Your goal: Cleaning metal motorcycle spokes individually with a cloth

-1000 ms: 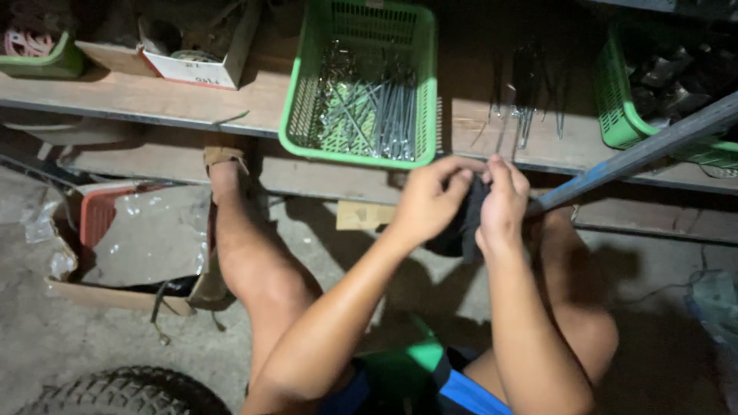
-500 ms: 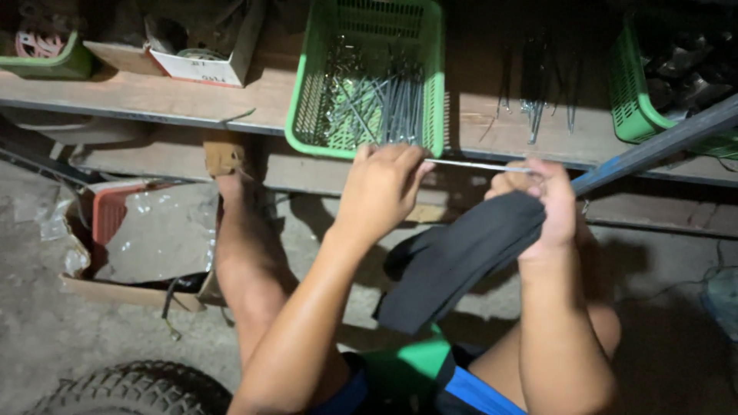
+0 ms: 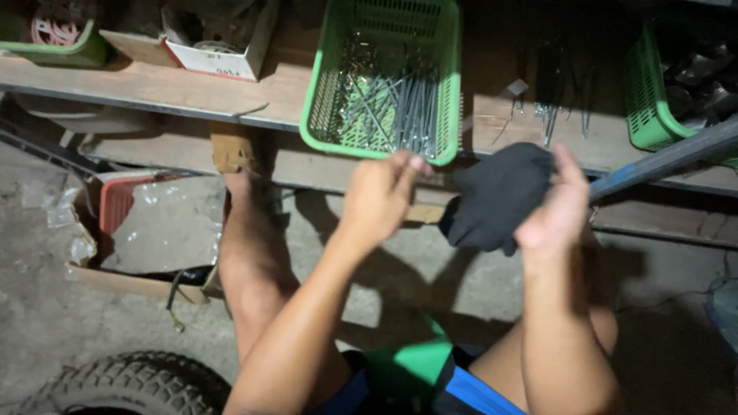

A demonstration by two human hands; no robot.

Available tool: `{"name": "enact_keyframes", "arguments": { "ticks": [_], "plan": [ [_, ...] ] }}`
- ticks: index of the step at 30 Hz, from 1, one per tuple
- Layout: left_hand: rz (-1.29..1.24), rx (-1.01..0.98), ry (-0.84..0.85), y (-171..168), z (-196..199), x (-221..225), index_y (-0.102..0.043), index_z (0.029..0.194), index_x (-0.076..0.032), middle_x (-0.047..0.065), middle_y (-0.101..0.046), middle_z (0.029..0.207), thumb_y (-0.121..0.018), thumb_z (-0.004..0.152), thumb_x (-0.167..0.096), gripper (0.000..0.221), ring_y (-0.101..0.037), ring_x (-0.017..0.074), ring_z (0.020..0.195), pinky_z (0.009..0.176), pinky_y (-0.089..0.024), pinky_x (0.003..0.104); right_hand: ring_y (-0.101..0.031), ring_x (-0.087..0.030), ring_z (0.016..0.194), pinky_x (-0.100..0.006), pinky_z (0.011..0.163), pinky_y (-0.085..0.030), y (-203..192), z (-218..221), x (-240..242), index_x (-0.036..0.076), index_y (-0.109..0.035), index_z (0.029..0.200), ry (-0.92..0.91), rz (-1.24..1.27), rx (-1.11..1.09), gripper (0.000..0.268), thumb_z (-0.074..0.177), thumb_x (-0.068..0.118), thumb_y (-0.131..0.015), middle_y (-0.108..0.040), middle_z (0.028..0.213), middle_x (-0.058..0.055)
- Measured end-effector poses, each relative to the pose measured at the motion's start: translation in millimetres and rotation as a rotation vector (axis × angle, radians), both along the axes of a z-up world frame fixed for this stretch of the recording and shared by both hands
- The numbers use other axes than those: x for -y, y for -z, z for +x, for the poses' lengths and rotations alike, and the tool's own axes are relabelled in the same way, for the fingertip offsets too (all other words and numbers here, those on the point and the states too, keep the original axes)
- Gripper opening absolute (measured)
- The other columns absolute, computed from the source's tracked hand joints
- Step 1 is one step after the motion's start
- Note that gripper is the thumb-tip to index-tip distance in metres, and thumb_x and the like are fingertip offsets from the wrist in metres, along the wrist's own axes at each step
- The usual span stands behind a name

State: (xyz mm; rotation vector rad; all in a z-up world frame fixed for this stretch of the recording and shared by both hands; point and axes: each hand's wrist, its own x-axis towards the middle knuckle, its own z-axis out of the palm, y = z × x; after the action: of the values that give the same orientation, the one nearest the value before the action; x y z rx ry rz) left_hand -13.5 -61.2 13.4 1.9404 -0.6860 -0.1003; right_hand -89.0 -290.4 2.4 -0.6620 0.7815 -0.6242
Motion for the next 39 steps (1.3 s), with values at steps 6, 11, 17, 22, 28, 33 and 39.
{"name": "enact_keyframes", "arguments": {
  "ticks": [6,11,17,22,28,33,39],
  "plan": [
    [-0.082,-0.114,0.119,32.7,-18.9,24.6,-0.065,0.090,-0.003,0.027,-0.071,0.079,-0.049,0.100,-0.019,0.025,-0.070,0.0486,0.090,0.074,-0.054,0.059,-0.071,-0.026,0.108,-0.040,0.103,-0.053,16.9,0.8,-68.3,0.004,-0.065,0.113,-0.338,-0.180,0.308,0.027,0.088,-0.002,-0.062,-0.073,0.106,-0.011],
    [-0.139,-0.147,0.160,20.8,-23.6,19.7,-0.064,0.091,-0.004,0.025,-0.072,0.081,-0.048,0.098,-0.015,0.021,-0.070,0.0477,0.092,0.075,-0.054,0.059,-0.064,-0.010,0.107,-0.022,0.097,-0.052,19.0,-1.4,-87.7,0.008,-0.061,0.120,-0.286,-0.650,0.150,0.037,0.087,0.002,-0.076,-0.067,0.107,0.000],
    [-0.024,-0.065,0.160,24.8,-18.5,22.3,-0.063,0.089,-0.004,0.026,-0.070,0.078,-0.049,0.098,-0.017,0.021,-0.070,0.0484,0.087,0.074,-0.053,0.061,-0.060,-0.007,0.099,-0.024,0.088,-0.056,38.7,5.4,-108.7,0.011,-0.063,0.120,-0.171,-0.645,0.030,0.029,0.097,0.025,-0.073,-0.066,0.107,0.001],
    [0.068,-0.016,0.275,5.8,-17.0,13.6,-0.061,0.087,-0.006,0.027,-0.069,0.075,-0.048,0.100,-0.023,0.025,-0.070,0.0497,0.083,0.071,-0.054,0.061,-0.062,-0.011,0.080,-0.021,0.075,-0.054,19.2,10.5,-98.2,0.009,-0.069,0.101,-0.086,-0.445,-0.028,0.027,0.102,0.036,-0.065,-0.064,0.086,0.000],
    [0.102,-0.007,0.396,-2.7,-21.0,9.2,-0.062,0.088,-0.004,0.030,-0.070,0.076,-0.048,0.100,-0.023,0.027,-0.070,0.0531,0.084,0.075,-0.055,0.063,-0.054,-0.027,0.128,-0.045,0.115,-0.031,9.1,7.7,-54.2,0.005,-0.067,0.121,0.128,-0.469,0.033,0.043,0.100,0.042,-0.063,-0.065,0.129,-0.022],
    [0.138,0.045,0.351,19.2,-18.4,14.2,-0.062,0.076,-0.009,0.023,-0.067,0.065,-0.049,0.097,-0.033,0.035,-0.072,0.0472,0.076,0.069,-0.056,0.057,-0.047,-0.020,0.111,-0.043,0.108,-0.027,34.1,12.2,-89.0,0.008,-0.060,0.110,-0.021,-0.585,-0.246,0.038,0.100,0.044,-0.068,-0.054,0.108,-0.008],
    [0.121,0.091,0.342,14.6,-14.4,7.0,-0.061,0.072,-0.006,0.026,-0.066,0.062,-0.051,0.096,-0.035,0.038,-0.071,0.0493,0.074,0.069,-0.055,0.058,-0.050,-0.012,0.083,-0.028,0.084,-0.041,-9.0,10.4,-113.5,0.014,-0.059,0.079,-0.089,-0.534,-0.100,0.028,0.095,0.028,-0.076,-0.056,0.080,0.002]
  ]
}}
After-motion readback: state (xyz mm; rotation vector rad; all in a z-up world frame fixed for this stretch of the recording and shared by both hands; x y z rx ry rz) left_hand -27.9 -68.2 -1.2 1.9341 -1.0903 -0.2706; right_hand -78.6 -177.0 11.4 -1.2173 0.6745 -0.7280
